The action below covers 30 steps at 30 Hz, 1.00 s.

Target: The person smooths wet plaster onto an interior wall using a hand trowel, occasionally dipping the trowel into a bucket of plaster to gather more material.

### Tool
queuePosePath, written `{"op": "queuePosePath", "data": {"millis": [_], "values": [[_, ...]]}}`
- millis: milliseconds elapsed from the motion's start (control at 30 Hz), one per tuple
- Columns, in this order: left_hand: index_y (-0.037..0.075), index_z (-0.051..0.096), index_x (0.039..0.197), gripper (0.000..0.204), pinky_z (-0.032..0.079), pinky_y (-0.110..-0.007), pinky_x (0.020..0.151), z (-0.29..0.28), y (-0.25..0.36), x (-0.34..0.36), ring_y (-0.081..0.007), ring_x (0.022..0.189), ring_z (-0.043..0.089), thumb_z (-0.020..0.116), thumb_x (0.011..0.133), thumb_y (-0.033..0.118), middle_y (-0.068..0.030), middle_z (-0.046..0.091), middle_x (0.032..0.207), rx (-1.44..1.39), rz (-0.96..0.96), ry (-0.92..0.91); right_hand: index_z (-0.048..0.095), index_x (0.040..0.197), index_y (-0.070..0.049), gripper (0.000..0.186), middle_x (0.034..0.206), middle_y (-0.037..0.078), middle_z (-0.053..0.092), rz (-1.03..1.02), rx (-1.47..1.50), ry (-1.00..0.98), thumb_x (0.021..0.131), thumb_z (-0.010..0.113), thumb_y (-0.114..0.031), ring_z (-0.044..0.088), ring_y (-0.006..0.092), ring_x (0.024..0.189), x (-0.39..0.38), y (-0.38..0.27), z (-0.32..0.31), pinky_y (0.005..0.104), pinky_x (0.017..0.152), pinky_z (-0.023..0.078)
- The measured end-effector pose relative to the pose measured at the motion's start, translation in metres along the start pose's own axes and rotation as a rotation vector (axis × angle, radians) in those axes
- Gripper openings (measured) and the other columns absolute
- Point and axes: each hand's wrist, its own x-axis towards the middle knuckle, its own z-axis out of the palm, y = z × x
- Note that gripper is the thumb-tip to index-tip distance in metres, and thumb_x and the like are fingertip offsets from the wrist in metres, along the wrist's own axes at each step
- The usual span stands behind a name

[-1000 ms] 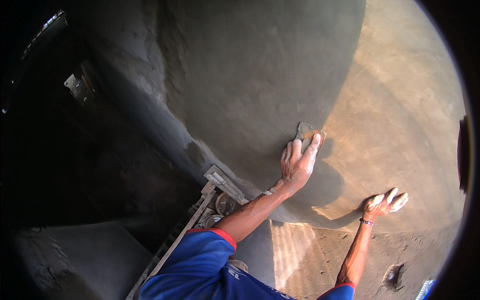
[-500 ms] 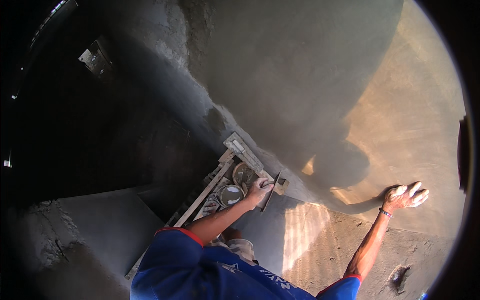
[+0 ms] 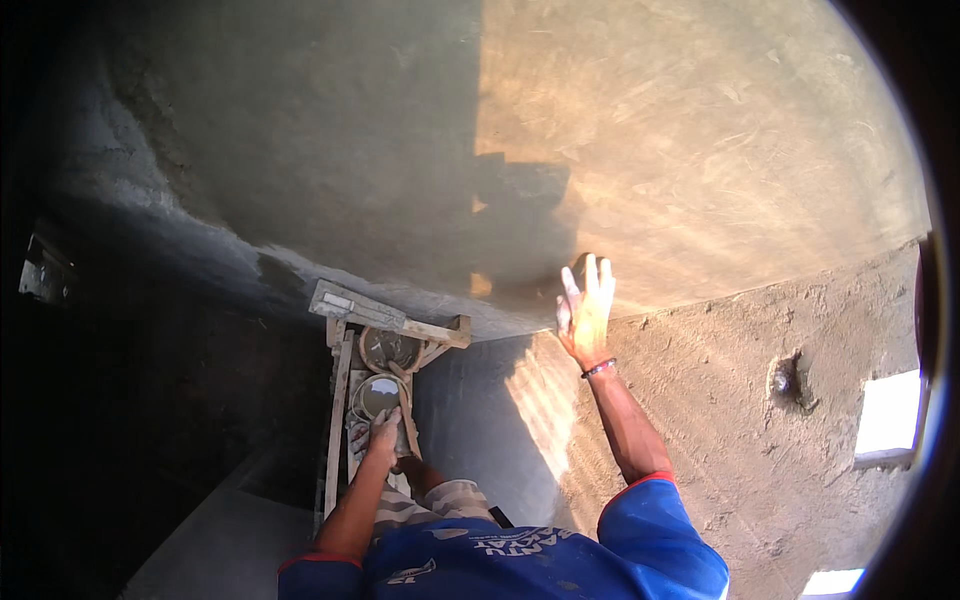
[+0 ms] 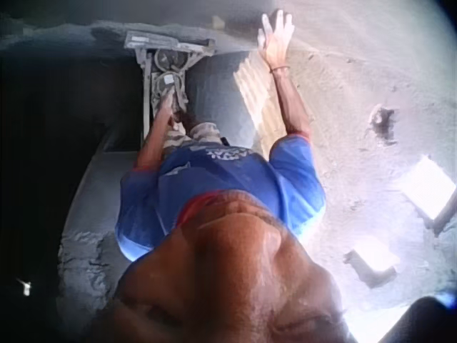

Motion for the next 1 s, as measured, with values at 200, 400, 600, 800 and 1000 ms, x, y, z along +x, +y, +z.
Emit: {"op": "queuePosePath", "data": {"millis": [200, 400, 600, 800, 1000], "values": [[0.011, 0.060, 0.121, 0.036, 0.055, -0.048, 0.077, -0.015, 0.011, 0.006, -0.0272, 0.094, 0.065, 0.052, 0.099, 0.038, -0.0090, 0.064, 0.110, -0.027, -0.017, 0.060, 0.052, 0.134, -0.009, 0.045, 0.129, 0.021, 0.055, 0.042, 0.417, -0.532, 0.091, 0.058, -0.019, 0.051, 0.0413, 0.121, -0.103, -0.051, 0.029, 0.0494, 0.101, 0.044], [0.012, 0.058, 0.120, 0.030, 0.056, -0.040, 0.072, -0.061, -0.016, 0.024, -0.0229, 0.086, 0.066, 0.049, 0.100, 0.033, -0.0073, 0.064, 0.104, -0.199, -0.043, -0.006, 0.052, 0.134, -0.007, 0.048, 0.114, 0.025, 0.063, 0.141, 0.514, -1.132, 0.089, 0.054, -0.021, 0.061, 0.0432, 0.103, -0.205, -0.096, 0.086, 0.0499, 0.088, 0.051], [0.011, 0.060, 0.114, 0.033, 0.055, -0.038, 0.068, -0.098, -0.090, 0.041, -0.0208, 0.080, 0.067, 0.049, 0.099, 0.038, -0.0050, 0.066, 0.095, -0.185, -0.116, 0.114, 0.062, 0.124, -0.005, 0.040, 0.100, 0.027, 0.067, 0.450, 0.650, -1.257, 0.086, 0.055, -0.018, 0.064, 0.0409, 0.100, -0.321, -0.120, 0.159, 0.0462, 0.090, 0.050], [0.011, 0.061, 0.110, 0.042, 0.053, -0.034, 0.062, -0.124, -0.149, 0.050, -0.0164, 0.075, 0.065, 0.054, 0.096, 0.051, -0.0029, 0.065, 0.090, -0.172, -0.139, 0.330, 0.065, 0.122, -0.008, 0.039, 0.105, 0.026, 0.067, 0.590, 0.630, -1.262, 0.086, 0.057, -0.020, 0.063, 0.0411, 0.105, -0.357, -0.135, 0.243, 0.0433, 0.093, 0.050], [0.011, 0.059, 0.119, 0.039, 0.055, -0.034, 0.066, -0.136, -0.165, 0.070, -0.0165, 0.077, 0.064, 0.050, 0.100, 0.044, -0.0035, 0.063, 0.093, -0.207, -0.065, 0.324, 0.065, 0.120, -0.007, 0.038, 0.103, 0.025, 0.067, 0.496, 0.781, -1.231, 0.085, 0.055, -0.017, 0.064, 0.0414, 0.100, -0.378, -0.155, 0.365, 0.0446, 0.088, 0.052]]}}
